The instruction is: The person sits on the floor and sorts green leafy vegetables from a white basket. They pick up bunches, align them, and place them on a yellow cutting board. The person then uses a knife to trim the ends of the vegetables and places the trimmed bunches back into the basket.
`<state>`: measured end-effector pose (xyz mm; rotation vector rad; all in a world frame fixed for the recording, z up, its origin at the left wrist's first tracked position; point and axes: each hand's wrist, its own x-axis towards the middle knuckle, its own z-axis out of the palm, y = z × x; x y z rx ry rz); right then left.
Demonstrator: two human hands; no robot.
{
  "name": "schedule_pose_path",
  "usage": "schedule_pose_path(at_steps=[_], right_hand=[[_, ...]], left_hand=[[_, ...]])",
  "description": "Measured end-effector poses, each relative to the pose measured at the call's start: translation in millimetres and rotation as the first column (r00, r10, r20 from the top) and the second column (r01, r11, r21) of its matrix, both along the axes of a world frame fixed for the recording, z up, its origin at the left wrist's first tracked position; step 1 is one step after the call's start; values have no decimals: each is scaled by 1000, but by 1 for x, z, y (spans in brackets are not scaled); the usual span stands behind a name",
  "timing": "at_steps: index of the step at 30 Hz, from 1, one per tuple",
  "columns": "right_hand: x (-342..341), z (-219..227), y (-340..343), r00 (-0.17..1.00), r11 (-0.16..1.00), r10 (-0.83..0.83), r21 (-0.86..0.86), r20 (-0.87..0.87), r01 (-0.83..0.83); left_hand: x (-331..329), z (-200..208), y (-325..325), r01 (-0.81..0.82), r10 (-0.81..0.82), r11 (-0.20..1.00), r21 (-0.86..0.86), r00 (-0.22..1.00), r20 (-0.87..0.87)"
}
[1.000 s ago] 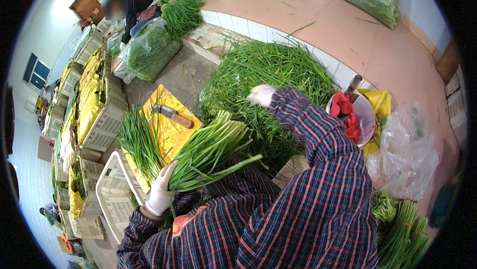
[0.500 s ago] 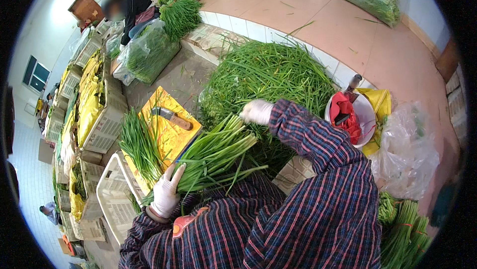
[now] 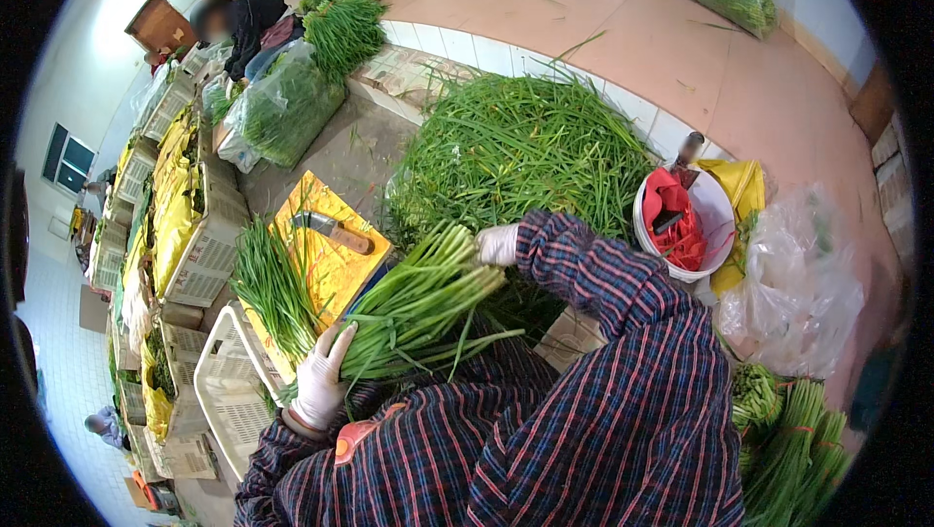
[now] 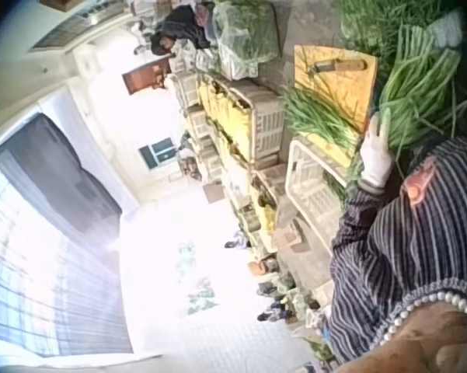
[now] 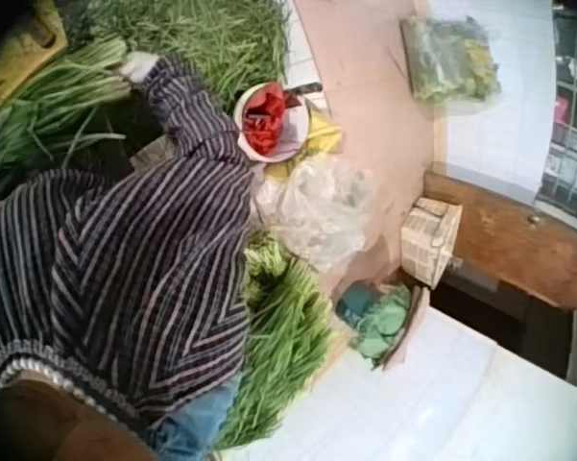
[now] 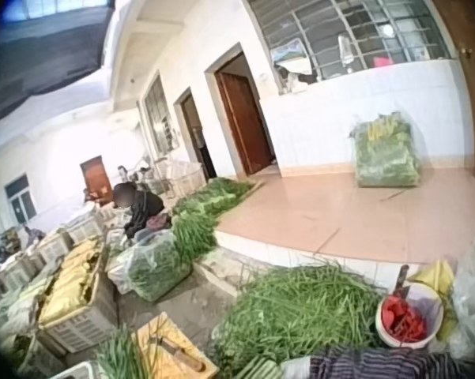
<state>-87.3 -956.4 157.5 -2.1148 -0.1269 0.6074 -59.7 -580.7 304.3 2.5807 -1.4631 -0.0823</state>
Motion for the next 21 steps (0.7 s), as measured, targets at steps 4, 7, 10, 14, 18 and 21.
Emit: schedule_pose_path(at_steps=[4,7,10,14,18,21], right_hand=[[2,-3,-67,942,921,110,-389,318,24],[-28,24,-114,950,743,-263,-593,167,310],[-55,54,-90,841,826,-507,-172,188,536],[-66,86,-10,721,873,-460,113,519,475],[-48,103,30,674,867,-288,-113,680,485],[-30,103,49,685,808,-193,-282,702,517]], left_hand=[[10,-13,11,-151,6,964,-220,835,-550],[13,-22,11,-296,-133,892,-342,551,-823],[21,-28,13,-379,42,922,-76,293,-955],[18,-31,-2,-376,-5,926,-27,60,-998],[4,-27,-8,-391,53,919,53,-9,-999],[-5,-21,-14,-386,71,919,84,-46,-996]])
